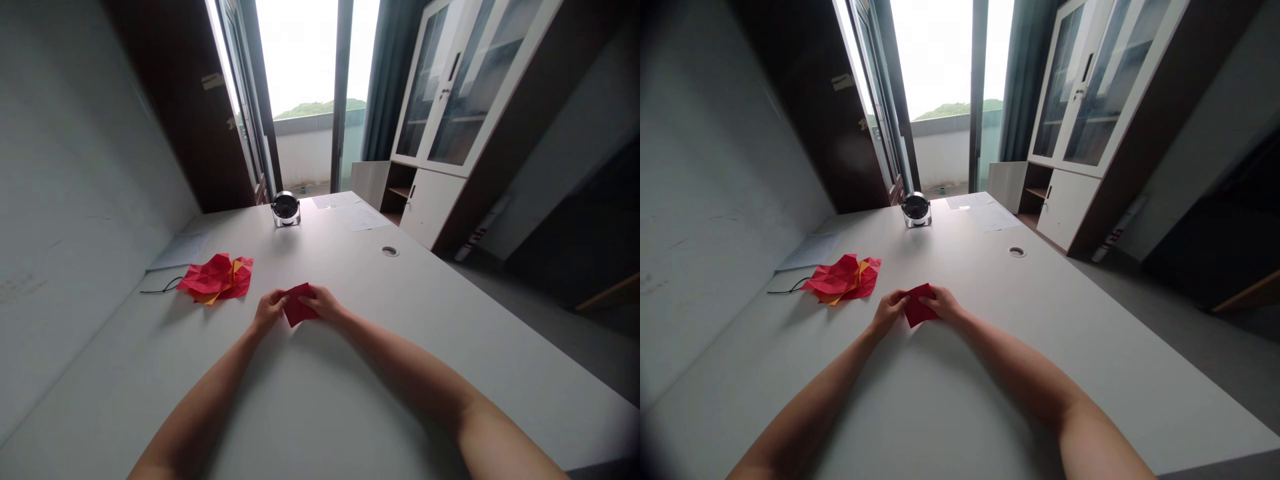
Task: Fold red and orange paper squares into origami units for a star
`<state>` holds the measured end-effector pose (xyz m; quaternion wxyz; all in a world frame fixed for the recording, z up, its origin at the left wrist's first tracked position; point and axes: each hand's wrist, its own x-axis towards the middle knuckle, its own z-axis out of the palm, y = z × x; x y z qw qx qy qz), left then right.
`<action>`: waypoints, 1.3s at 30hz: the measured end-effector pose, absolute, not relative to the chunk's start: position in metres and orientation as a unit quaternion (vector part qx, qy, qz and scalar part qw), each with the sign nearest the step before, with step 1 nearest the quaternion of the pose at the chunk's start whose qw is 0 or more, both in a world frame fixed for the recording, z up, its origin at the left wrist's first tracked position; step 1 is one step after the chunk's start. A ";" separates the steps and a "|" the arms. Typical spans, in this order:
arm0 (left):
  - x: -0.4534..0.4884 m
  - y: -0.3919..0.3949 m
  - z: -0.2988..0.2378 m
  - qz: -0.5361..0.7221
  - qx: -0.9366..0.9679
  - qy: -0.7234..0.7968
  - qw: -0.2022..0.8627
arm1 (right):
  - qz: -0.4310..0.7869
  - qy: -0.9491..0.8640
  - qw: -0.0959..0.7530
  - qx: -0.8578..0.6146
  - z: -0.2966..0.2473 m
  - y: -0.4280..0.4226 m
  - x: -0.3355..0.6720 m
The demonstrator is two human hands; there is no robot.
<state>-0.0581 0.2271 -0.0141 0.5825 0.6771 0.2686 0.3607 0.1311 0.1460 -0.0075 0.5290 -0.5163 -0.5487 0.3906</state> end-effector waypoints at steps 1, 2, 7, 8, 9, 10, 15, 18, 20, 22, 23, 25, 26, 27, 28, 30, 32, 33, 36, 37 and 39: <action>-0.058 0.227 -0.014 0.364 0.676 0.270 0.581 | 0.392 -0.548 0.530 -0.515 -0.007 0.146 0.131; -0.058 0.227 -0.014 0.367 0.676 0.271 0.579 | 0.394 -0.547 0.531 -0.514 -0.006 0.145 0.131; -0.057 0.228 -0.016 0.372 0.679 0.270 0.572 | 0.402 -0.543 0.536 -0.506 -0.006 0.146 0.130; -0.057 0.228 -0.016 0.374 0.679 0.269 0.572 | 0.404 -0.543 0.537 -0.504 -0.006 0.147 0.130; -0.057 0.228 -0.016 0.375 0.678 0.269 0.572 | 0.405 -0.543 0.538 -0.501 -0.006 0.147 0.130; -0.057 0.228 -0.017 0.377 0.677 0.268 0.572 | 0.405 -0.544 0.539 -0.500 -0.005 0.147 0.130; -0.057 0.229 -0.017 0.377 0.675 0.271 0.573 | 0.391 -0.553 0.523 -0.518 -0.007 0.147 0.131; -0.058 0.229 -0.017 0.373 0.680 0.275 0.568 | 0.375 -0.563 0.509 -0.532 -0.011 0.148 0.132; -0.058 0.229 -0.017 0.371 0.684 0.277 0.564 | 0.366 -0.569 0.504 -0.537 -0.015 0.150 0.133; -0.057 0.229 -0.017 0.368 0.687 0.278 0.561 | 0.359 -0.577 0.498 -0.539 -0.018 0.151 0.134; -0.057 0.229 -0.017 0.367 0.688 0.279 0.560 | 0.356 -0.580 0.496 -0.539 -0.019 0.151 0.134; -0.057 0.228 -0.016 0.362 0.693 0.280 0.557 | 0.349 -0.583 0.492 -0.544 -0.022 0.152 0.134; -0.057 0.228 -0.015 0.361 0.695 0.281 0.555 | 0.347 -0.583 0.491 -0.547 -0.023 0.153 0.134; -0.057 0.228 -0.015 0.359 0.696 0.282 0.554 | 0.345 -0.581 0.493 -0.548 -0.023 0.153 0.134; -0.057 0.228 -0.015 0.357 0.698 0.283 0.553 | 0.345 -0.579 0.495 -0.549 -0.024 0.154 0.134; -0.057 0.228 -0.015 0.356 0.699 0.285 0.551 | 0.346 -0.576 0.500 -0.547 -0.026 0.154 0.134; -0.057 0.228 -0.015 0.355 0.698 0.287 0.551 | 0.346 -0.571 0.505 -0.547 -0.027 0.154 0.134; -0.057 0.228 -0.015 0.355 0.698 0.287 0.551 | 0.345 -0.568 0.507 -0.549 -0.027 0.155 0.133; -0.057 0.227 -0.014 0.355 0.699 0.283 0.553 | 0.338 -0.560 0.518 -0.552 -0.026 0.154 0.132; -0.057 0.227 -0.014 0.354 0.699 0.281 0.554 | 0.335 -0.558 0.521 -0.552 -0.025 0.154 0.132; -0.057 0.226 -0.013 0.353 0.699 0.282 0.554 | 0.331 -0.555 0.523 -0.555 -0.023 0.153 0.131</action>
